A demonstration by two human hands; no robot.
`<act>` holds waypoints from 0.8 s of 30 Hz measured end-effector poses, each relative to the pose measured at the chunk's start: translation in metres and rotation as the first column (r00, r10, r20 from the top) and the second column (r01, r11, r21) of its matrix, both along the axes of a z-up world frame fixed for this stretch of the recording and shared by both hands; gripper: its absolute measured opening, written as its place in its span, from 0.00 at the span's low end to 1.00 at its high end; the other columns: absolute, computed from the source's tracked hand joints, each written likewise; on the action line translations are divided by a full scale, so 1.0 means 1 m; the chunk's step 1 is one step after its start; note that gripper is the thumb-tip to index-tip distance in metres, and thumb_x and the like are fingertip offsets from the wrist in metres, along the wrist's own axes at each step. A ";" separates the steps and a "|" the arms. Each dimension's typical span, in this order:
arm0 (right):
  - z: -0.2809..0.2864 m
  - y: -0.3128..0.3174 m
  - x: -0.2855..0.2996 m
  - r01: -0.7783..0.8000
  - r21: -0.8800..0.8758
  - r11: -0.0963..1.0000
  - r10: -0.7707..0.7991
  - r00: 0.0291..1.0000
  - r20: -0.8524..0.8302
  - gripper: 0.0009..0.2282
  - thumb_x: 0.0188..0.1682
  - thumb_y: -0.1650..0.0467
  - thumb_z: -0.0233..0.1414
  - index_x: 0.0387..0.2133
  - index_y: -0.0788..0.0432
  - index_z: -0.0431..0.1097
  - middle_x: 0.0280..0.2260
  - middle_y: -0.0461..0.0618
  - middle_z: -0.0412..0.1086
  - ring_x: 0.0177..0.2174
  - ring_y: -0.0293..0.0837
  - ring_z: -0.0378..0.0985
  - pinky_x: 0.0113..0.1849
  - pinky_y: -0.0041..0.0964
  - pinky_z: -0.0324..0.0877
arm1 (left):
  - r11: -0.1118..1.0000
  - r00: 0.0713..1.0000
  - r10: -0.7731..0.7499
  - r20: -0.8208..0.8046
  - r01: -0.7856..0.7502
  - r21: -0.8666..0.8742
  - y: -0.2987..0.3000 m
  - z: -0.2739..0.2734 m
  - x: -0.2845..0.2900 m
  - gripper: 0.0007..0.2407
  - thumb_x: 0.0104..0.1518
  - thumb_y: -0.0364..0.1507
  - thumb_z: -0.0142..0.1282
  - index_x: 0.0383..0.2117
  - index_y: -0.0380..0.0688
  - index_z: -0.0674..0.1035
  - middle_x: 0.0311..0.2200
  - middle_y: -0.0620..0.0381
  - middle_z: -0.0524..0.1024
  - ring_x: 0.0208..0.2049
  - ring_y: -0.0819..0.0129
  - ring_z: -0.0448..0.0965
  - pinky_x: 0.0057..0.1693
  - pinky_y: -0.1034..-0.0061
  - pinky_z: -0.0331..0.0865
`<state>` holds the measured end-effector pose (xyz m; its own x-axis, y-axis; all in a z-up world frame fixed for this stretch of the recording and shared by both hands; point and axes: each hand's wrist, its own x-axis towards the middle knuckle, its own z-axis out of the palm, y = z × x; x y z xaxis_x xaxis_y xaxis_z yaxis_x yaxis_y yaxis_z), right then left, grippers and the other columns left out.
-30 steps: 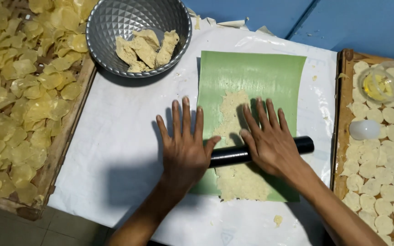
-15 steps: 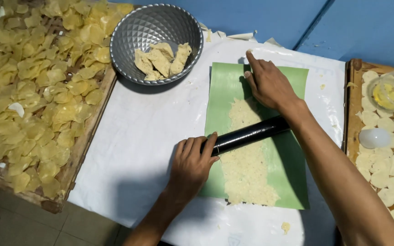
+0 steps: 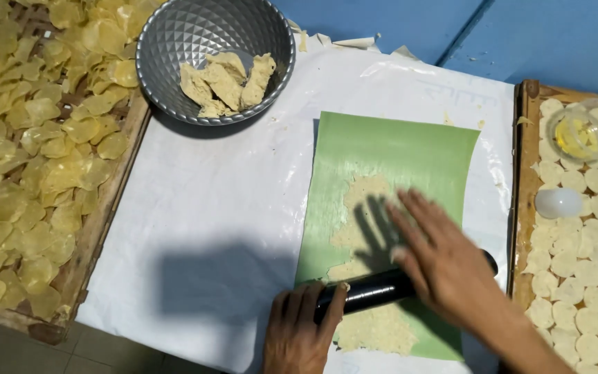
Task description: Flattening small portions of dough onto a sheet using a rolling pin.
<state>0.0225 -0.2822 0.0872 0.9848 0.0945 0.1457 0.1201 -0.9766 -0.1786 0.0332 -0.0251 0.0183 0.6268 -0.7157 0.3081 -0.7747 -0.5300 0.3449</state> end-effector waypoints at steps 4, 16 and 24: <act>-0.036 0.034 -0.044 -0.037 0.037 0.999 0.041 0.991 -0.128 0.28 0.59 0.56 0.31 0.67 0.63 0.51 0.67 0.62 0.51 0.69 0.56 0.46 0.66 0.53 0.38 | 0.982 0.994 0.077 0.081 -0.090 0.164 -0.007 -0.012 0.000 0.32 0.53 0.44 0.62 0.63 0.42 0.67 0.66 0.36 0.61 0.68 0.47 0.61 0.59 0.23 0.53; -0.030 -0.017 0.095 0.080 0.057 0.995 -0.077 0.996 -0.047 0.33 0.57 0.54 0.34 0.71 0.62 0.41 0.72 0.64 0.33 0.69 0.62 0.33 0.65 0.56 0.35 | 0.995 0.992 0.080 0.093 -0.073 -0.074 -0.037 0.034 0.099 0.27 0.66 0.47 0.44 0.59 0.33 0.71 0.57 0.32 0.70 0.59 0.38 0.68 0.66 0.39 0.56; -0.031 -0.072 0.130 0.275 0.049 0.960 -0.273 0.961 -0.039 0.22 0.50 0.77 0.49 0.60 0.63 0.64 0.44 0.61 0.72 0.40 0.57 0.74 0.45 0.50 0.73 | 1.000 0.996 -0.024 0.092 0.024 0.001 -0.024 0.021 0.091 0.24 0.57 0.38 0.63 0.56 0.34 0.75 0.37 0.49 0.71 0.37 0.60 0.68 0.47 0.68 0.64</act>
<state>0.1521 -0.3539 0.0558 0.9762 -0.1864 0.1113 -0.1570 -0.9603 -0.2307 0.1243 -0.0490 0.0396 0.5789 -0.7300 0.3633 -0.8153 -0.5113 0.2719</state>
